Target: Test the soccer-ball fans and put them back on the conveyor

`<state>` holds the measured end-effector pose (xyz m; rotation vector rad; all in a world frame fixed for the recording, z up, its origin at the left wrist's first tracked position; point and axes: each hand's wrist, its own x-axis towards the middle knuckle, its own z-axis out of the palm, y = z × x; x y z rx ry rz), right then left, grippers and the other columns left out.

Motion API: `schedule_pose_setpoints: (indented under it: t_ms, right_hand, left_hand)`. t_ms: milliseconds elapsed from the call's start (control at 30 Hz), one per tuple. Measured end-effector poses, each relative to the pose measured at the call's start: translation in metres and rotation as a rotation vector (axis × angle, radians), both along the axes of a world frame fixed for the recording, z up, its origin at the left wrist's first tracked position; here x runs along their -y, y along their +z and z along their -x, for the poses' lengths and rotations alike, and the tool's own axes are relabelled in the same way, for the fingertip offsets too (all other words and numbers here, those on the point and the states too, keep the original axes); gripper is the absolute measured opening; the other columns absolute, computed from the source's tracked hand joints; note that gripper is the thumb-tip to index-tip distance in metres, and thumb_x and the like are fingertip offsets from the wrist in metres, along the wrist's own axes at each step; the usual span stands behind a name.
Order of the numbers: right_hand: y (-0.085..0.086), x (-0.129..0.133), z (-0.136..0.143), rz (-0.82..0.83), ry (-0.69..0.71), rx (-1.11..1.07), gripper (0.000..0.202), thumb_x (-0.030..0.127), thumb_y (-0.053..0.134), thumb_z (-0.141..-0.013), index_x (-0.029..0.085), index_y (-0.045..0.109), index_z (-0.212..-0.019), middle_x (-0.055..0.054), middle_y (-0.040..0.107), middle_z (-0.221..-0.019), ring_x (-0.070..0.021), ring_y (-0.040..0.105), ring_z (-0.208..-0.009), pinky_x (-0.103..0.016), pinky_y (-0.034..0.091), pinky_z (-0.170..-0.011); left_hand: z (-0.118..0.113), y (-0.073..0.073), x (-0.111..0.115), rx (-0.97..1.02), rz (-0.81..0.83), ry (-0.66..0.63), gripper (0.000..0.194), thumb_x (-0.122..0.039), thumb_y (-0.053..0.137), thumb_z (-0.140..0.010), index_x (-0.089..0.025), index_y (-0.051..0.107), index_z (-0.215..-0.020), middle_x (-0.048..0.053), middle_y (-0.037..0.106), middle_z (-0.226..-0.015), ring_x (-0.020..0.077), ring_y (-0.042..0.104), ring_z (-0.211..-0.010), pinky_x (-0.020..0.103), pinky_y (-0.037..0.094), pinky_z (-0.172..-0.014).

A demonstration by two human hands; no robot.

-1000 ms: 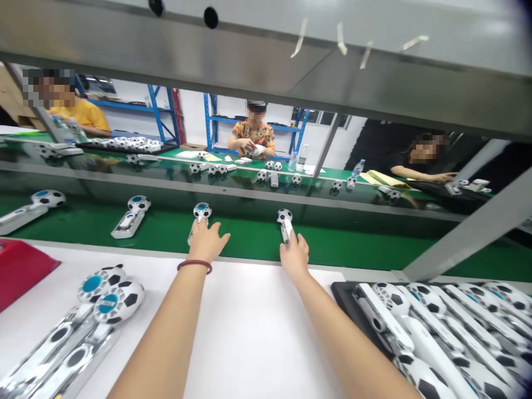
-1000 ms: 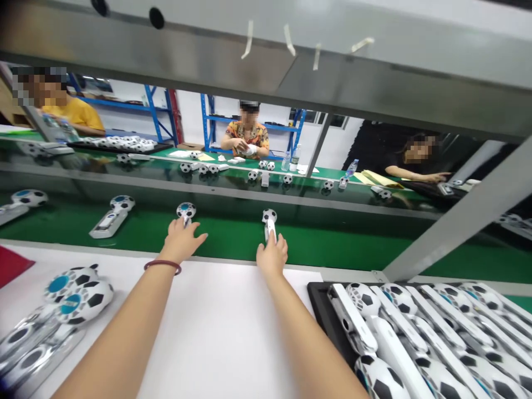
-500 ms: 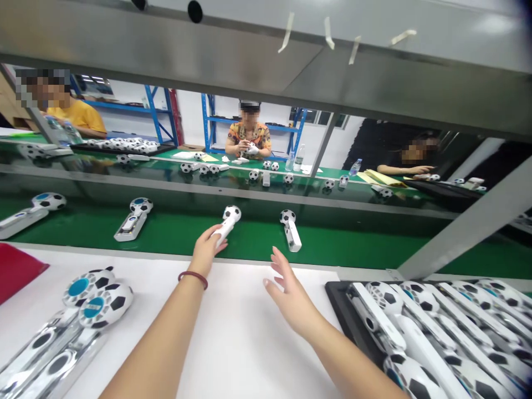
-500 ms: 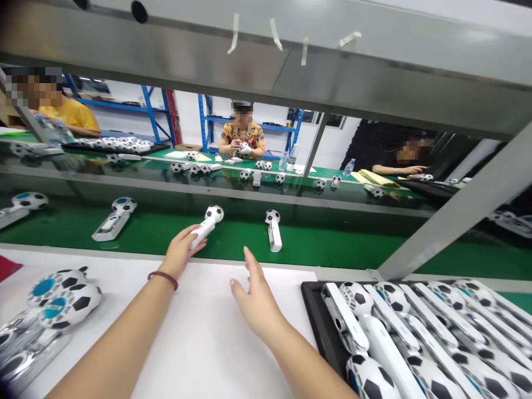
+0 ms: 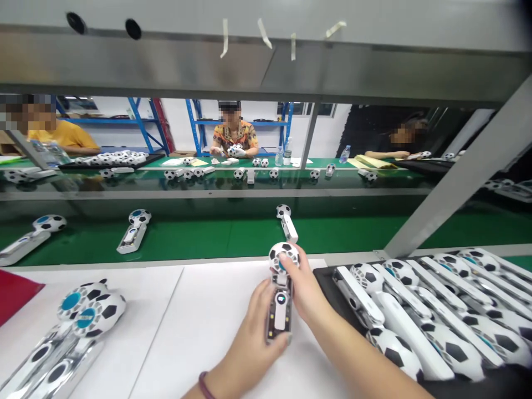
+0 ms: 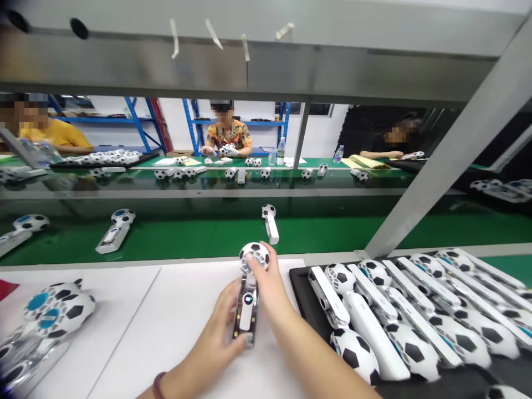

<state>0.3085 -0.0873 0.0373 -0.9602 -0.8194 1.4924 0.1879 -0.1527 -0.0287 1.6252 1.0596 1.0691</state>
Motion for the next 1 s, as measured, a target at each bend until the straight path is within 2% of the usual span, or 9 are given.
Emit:
schedule_pose_setpoints:
  t_ms: [67,167,233,367,600,833,900,1000]
  right_hand:
    - [-0.006,0.002,0.003,-0.015,0.05,0.08,0.055,0.044,0.068,-0.07,0.025,0.042,-0.114,-0.002,0.058,-0.093,-0.0175,0.058,-0.081,-0.031,0.047,-0.074]
    - [-0.01,0.004,0.005,-0.034,0.081,0.129,0.053,0.045,0.067,-0.071,0.025,0.041,-0.113,-0.001,0.058,-0.092,-0.0166,0.057,-0.079,-0.031,0.046,-0.073]
    - [-0.013,0.004,0.006,-0.029,0.078,0.149,0.053,0.045,0.066,-0.072,0.025,0.041,-0.114,-0.001,0.058,-0.091,-0.0156,0.056,-0.076,-0.03,0.046,-0.073]
    - [-0.018,0.006,0.008,-0.006,0.085,0.177,0.053,0.045,0.066,-0.071,0.026,0.042,-0.115,0.0,0.059,-0.091,-0.0151,0.056,-0.078,-0.029,0.044,-0.075]
    - [-0.015,0.007,0.008,0.075,0.088,0.181,0.056,0.044,0.067,-0.068,0.025,0.043,-0.115,0.0,0.061,-0.091,-0.0167,0.057,-0.082,-0.028,0.044,-0.076]
    - [-0.014,0.008,0.007,0.15,0.195,0.144,0.075,0.033,0.071,-0.066,0.03,0.029,-0.128,-0.001,0.06,-0.103,-0.0178,0.058,-0.091,-0.03,0.044,-0.08]
    - [-0.014,0.009,0.007,0.164,0.254,0.149,0.068,0.032,0.073,-0.064,0.026,0.036,-0.122,-0.001,0.061,-0.097,-0.0181,0.059,-0.085,-0.03,0.045,-0.075]
    - [-0.014,0.009,0.007,0.172,0.344,0.159,0.048,0.035,0.07,-0.066,0.021,0.045,-0.105,-0.001,0.062,-0.079,-0.018,0.059,-0.069,-0.03,0.046,-0.064]
  left_hand:
    - [0.002,-0.001,-0.008,0.298,0.258,-0.02,0.08,-0.044,0.057,-0.078,-0.036,0.007,-0.14,0.013,0.023,-0.143,0.0311,0.045,-0.118,0.045,0.041,-0.093]
    - [0.004,0.004,-0.017,0.539,0.525,-0.176,0.09,-0.047,0.065,-0.072,-0.026,0.01,-0.14,0.015,0.051,-0.119,0.0297,0.054,-0.105,0.042,0.043,-0.087]
    - [0.003,0.008,-0.018,0.592,0.599,-0.264,0.094,-0.042,0.071,-0.068,-0.025,0.012,-0.139,0.012,0.059,-0.105,0.0278,0.059,-0.096,0.04,0.043,-0.084]
    - [-0.001,0.012,-0.014,0.657,0.593,-0.235,0.091,-0.034,0.071,-0.07,-0.023,0.013,-0.138,0.011,0.058,-0.107,0.0251,0.06,-0.094,0.04,0.043,-0.086]
    - [-0.003,0.019,-0.012,0.59,0.58,-0.233,0.073,-0.032,0.067,-0.075,-0.021,0.023,-0.132,0.015,0.052,-0.119,0.0271,0.056,-0.104,0.041,0.043,-0.089]
    - [-0.001,0.012,-0.015,0.586,0.51,-0.225,0.058,-0.031,0.063,-0.078,-0.019,0.033,-0.126,0.015,0.053,-0.118,0.0284,0.055,-0.104,0.044,0.044,-0.089]
    - [-0.001,0.012,-0.015,0.582,0.514,-0.224,0.056,-0.03,0.063,-0.079,-0.019,0.034,-0.126,0.015,0.053,-0.119,0.0289,0.054,-0.106,0.045,0.044,-0.09]
    - [0.0,0.016,-0.015,0.573,0.511,-0.215,0.056,-0.03,0.064,-0.078,-0.02,0.036,-0.126,0.015,0.05,-0.125,0.0302,0.049,-0.115,0.044,0.041,-0.094]
